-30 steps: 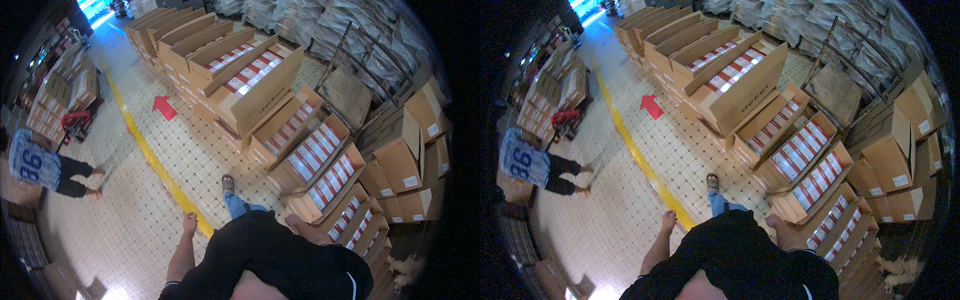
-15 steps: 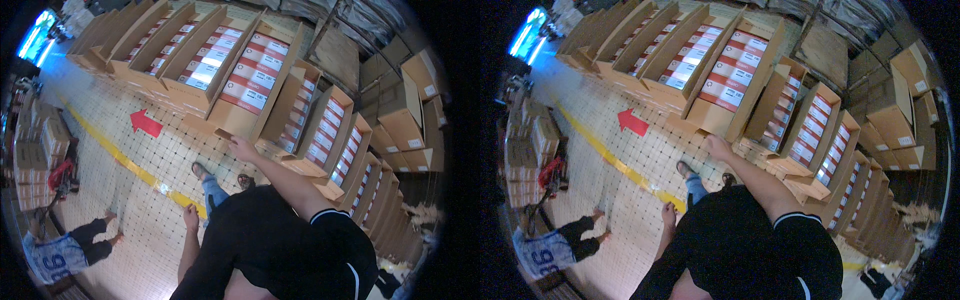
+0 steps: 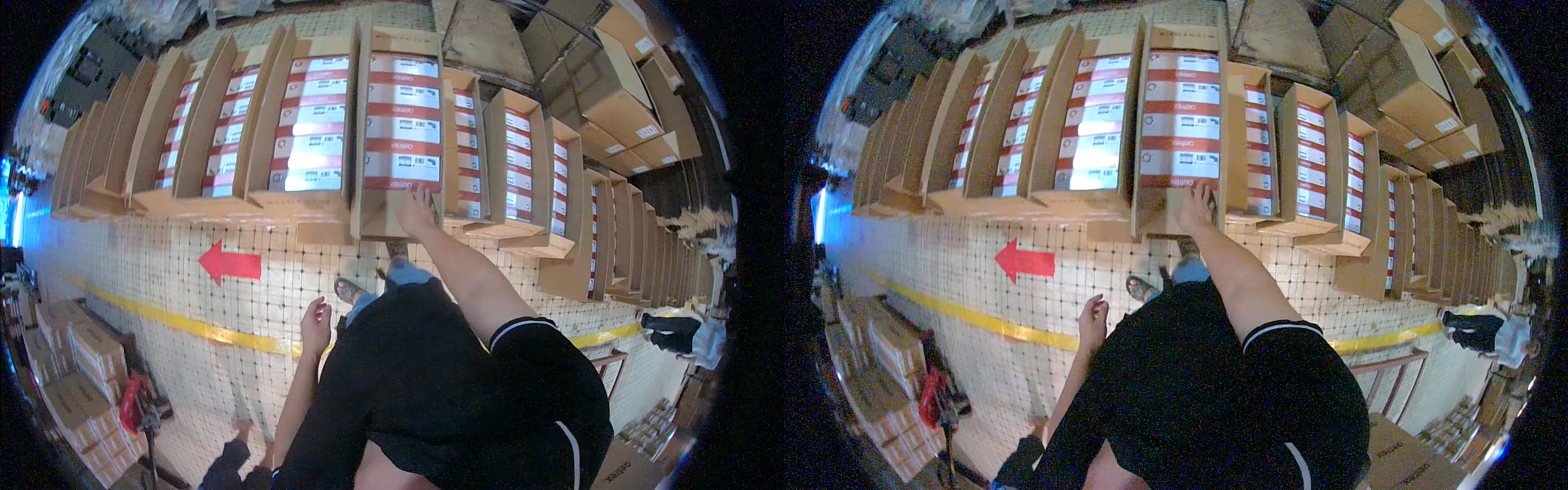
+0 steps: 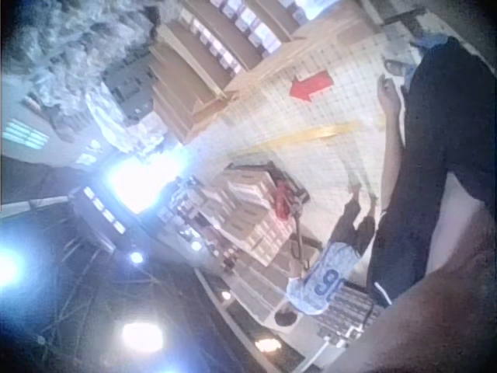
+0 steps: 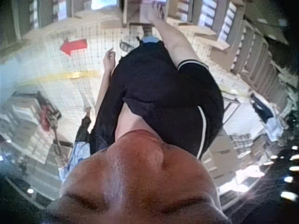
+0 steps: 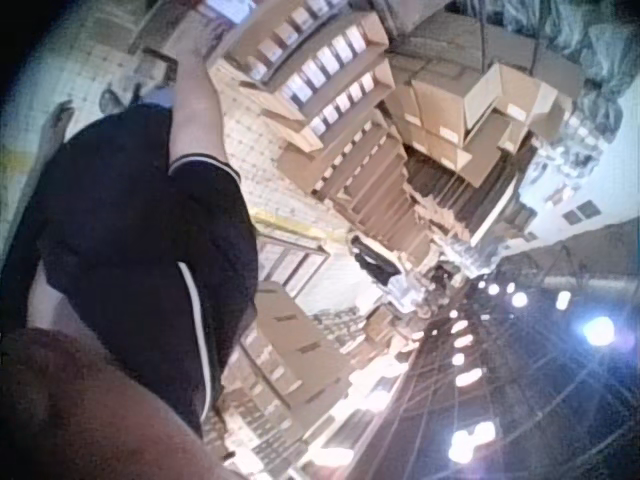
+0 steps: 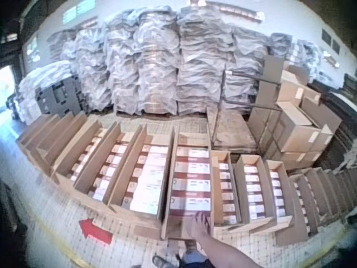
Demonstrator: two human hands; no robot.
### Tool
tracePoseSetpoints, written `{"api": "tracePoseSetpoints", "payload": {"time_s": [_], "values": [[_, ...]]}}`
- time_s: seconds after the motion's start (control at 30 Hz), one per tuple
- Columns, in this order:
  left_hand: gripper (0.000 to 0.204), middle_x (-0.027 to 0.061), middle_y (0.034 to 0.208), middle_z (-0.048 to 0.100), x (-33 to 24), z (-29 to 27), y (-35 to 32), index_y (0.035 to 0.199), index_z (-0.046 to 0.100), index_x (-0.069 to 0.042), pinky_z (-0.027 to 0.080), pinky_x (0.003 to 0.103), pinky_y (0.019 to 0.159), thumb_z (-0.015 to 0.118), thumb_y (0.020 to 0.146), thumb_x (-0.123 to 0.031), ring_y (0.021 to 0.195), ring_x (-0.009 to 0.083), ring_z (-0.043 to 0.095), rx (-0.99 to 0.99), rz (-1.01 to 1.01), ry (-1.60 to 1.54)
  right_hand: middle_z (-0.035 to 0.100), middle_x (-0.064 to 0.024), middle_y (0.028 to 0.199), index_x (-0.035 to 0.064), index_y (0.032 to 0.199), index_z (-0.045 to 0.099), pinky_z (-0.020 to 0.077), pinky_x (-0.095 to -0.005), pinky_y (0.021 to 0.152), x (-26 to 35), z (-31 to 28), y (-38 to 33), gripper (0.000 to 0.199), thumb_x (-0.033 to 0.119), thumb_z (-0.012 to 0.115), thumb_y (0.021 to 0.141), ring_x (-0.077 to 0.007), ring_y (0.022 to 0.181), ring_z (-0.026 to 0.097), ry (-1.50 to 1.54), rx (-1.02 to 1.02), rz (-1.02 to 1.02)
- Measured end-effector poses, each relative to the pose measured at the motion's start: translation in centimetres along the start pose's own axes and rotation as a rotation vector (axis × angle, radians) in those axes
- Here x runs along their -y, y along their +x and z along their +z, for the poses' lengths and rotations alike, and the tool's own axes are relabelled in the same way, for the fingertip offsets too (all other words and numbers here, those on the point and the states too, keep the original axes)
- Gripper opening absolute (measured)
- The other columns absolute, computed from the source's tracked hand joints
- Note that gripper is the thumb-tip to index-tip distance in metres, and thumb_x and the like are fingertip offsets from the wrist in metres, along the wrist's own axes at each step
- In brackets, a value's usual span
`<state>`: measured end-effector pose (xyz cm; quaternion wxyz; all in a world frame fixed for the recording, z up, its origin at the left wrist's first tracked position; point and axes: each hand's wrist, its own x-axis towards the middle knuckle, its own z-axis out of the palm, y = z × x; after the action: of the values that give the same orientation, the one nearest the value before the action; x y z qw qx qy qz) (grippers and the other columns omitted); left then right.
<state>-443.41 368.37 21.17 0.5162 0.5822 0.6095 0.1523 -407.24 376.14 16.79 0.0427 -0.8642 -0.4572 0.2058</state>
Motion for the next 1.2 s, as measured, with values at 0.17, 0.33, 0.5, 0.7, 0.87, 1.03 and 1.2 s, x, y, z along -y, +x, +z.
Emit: {"api": "tracePoseSetpoints", "payload": {"time_s": [0.17,0.33,0.5,0.7,0.87,1.03,1.2], "values": [[0.042,0.0195,0.112,0.067,-2.4,0.0,4.6,0.129,0.056,-0.002,0.052,0.036,0.084,0.062,0.094,-0.026,0.098,0.0258,0.066,0.133,-0.021,0.151,0.037,-0.0251,0.142,0.0043,0.137,0.048,0.0299,-0.0558,0.109,-1.2,-1.6,2.3,0.064,0.027,0.066,0.080,-0.0396,0.136,0.032,-0.162,0.168,-0.078],[0.057,0.0258,0.120,0.062,-5.6,4.5,9.8,0.133,0.051,0.001,0.051,0.041,0.088,0.064,0.091,-0.035,0.104,0.0342,0.064,0.291,0.137,0.217,0.064,-0.0127,0.106,0.0094,0.095,0.072,0.0428,-0.0500,0.091,-3.0,-6.2,-0.5,0.028,0.031,0.067,0.078,-0.0311,0.109,0.055,-0.253,0.057,-0.306],[0.056,0.0253,0.118,0.063,-9.3,7.3,13.2,0.125,0.057,0.003,0.051,0.044,0.087,0.062,0.090,-0.041,0.104,0.0367,0.064,0.387,0.178,0.464,0.065,-0.0145,0.093,0.0090,0.092,0.070,0.0474,-0.0463,0.083,-3.9,-7.4,-6.6,0.026,0.033,0.067,0.082,-0.0327,0.095,0.061,-0.101,0.071,-0.341],[0.049,0.0200,0.098,0.068,-11.8,5.9,12.6,0.113,0.062,-0.003,0.050,0.048,0.078,0.059,0.089,-0.045,0.089,0.0377,0.065,0.188,0.100,0.697,0.062,-0.0130,0.098,0.0095,0.091,0.069,0.0460,-0.0436,0.087,-4.2,-8.7,-9.7,0.022,0.030,0.067,0.082,-0.0328,0.103,0.057,0.043,0.025,-0.254],[0.040,0.0212,0.093,0.067,-11.2,7.0,13.1,0.109,0.056,-0.005,0.050,0.050,0.075,0.056,0.090,-0.040,0.086,0.0383,0.066,0.049,0.193,0.659,0.056,-0.0178,0.109,0.0082,0.106,0.061,0.0471,-0.0466,0.086,-6.9,-9.8,-9.8,0.032,0.031,0.068,0.084,-0.0336,0.107,0.057,-0.006,0.047,-0.079],[0.033,0.0221,0.091,0.067,-10.9,6.9,15.2,0.099,0.061,-0.004,0.051,0.051,0.073,0.055,0.090,-0.036,0.085,0.0386,0.066,0.144,0.294,0.919,0.063,-0.0187,0.100,0.0104,0.103,0.062,0.0526,-0.0478,0.078,-9.4,-7.9,-7.4,0.030,0.036,0.064,0.086,-0.0345,0.097,0.064,-0.124,0.250,-0.253],[0.032,0.0205,0.083,0.067,-16.2,4.3,14.1,0.089,0.063,-0.005,0.052,0.051,0.069,0.055,0.091,-0.036,0.077,0.0379,0.067,0.169,0.382,0.966,0.067,-0.0140,0.094,0.0140,0.102,0.065,0.0547,-0.0481,0.073,-10.2,-12.6,-6.2,0.032,0.042,0.057,0.091,-0.0327,0.089,0.067,-0.149,0.177,-0.507]]}}
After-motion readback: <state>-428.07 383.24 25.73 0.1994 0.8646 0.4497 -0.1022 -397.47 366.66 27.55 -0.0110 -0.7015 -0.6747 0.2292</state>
